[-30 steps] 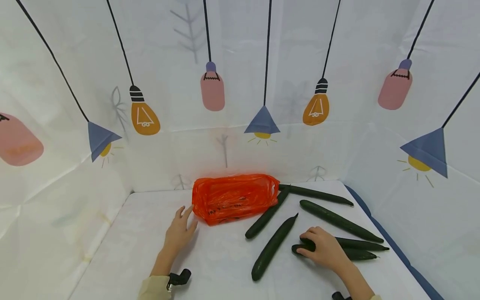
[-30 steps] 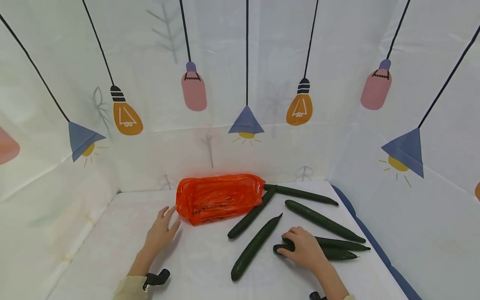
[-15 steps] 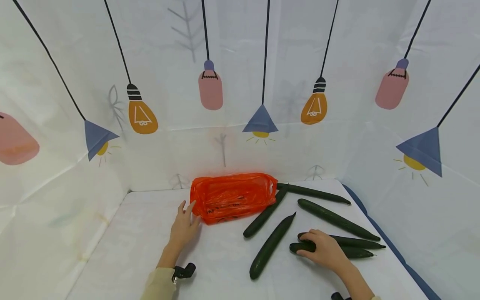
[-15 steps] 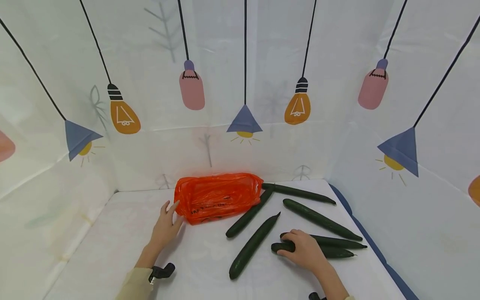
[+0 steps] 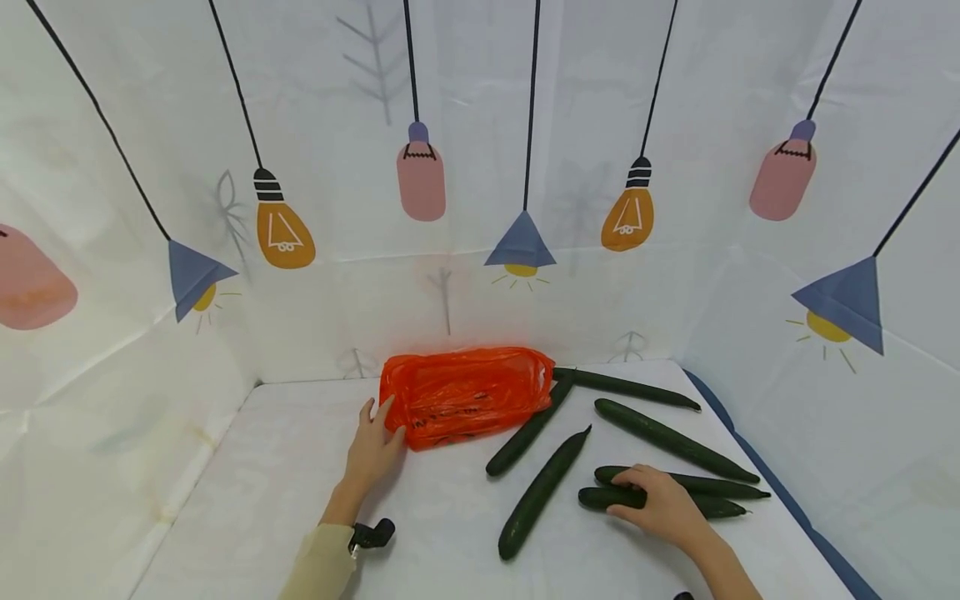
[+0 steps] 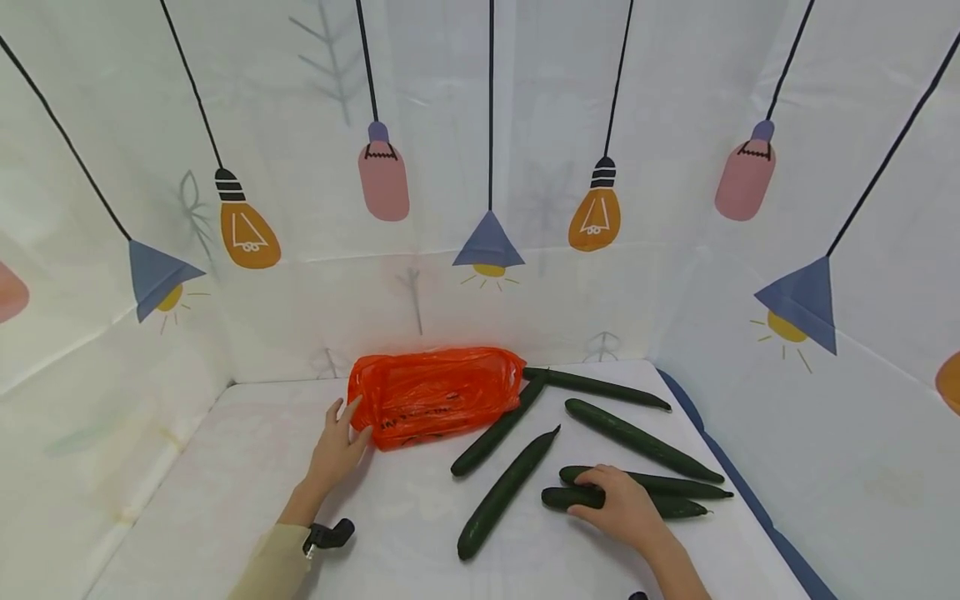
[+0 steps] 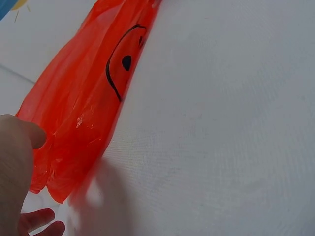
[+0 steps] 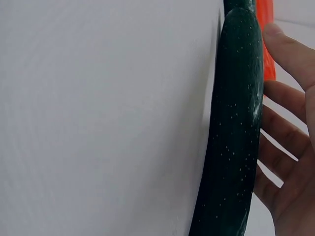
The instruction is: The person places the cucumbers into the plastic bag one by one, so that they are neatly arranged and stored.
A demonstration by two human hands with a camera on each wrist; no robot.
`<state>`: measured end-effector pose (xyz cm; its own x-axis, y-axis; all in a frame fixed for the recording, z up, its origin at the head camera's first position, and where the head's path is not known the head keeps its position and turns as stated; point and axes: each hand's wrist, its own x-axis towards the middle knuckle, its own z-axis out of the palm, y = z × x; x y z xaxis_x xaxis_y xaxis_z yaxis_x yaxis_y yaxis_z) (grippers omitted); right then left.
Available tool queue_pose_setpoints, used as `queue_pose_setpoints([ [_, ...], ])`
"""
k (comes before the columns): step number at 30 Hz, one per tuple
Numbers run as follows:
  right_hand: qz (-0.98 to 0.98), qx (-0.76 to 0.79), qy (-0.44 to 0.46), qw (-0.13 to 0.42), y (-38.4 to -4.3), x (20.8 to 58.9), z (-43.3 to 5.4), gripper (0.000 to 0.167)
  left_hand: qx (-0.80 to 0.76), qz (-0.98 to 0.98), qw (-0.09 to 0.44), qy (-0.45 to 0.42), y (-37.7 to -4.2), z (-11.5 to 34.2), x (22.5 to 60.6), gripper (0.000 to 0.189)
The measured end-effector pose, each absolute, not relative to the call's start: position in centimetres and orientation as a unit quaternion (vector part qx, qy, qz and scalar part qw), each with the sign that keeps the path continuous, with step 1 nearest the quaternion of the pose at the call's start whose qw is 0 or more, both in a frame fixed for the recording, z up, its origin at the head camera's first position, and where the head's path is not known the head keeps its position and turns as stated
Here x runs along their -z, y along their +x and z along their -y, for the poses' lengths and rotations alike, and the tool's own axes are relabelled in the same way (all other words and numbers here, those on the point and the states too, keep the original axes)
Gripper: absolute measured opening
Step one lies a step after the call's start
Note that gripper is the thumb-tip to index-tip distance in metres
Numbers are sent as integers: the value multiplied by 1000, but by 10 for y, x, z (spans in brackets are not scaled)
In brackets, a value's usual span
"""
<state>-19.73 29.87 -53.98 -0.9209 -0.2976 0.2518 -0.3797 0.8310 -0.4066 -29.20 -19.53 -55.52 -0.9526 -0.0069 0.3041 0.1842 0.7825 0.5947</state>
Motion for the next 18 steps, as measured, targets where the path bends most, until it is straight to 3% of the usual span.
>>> queue_pose_setpoints([
  [9, 952, -257, 159, 56, -200, 538, -309, 47, 339, 931, 127, -36, -301, 195, 557, 63],
  [18, 950, -286, 123, 22, -200, 532, -319, 50, 387, 909, 148, -36, -316, 197, 559, 63],
])
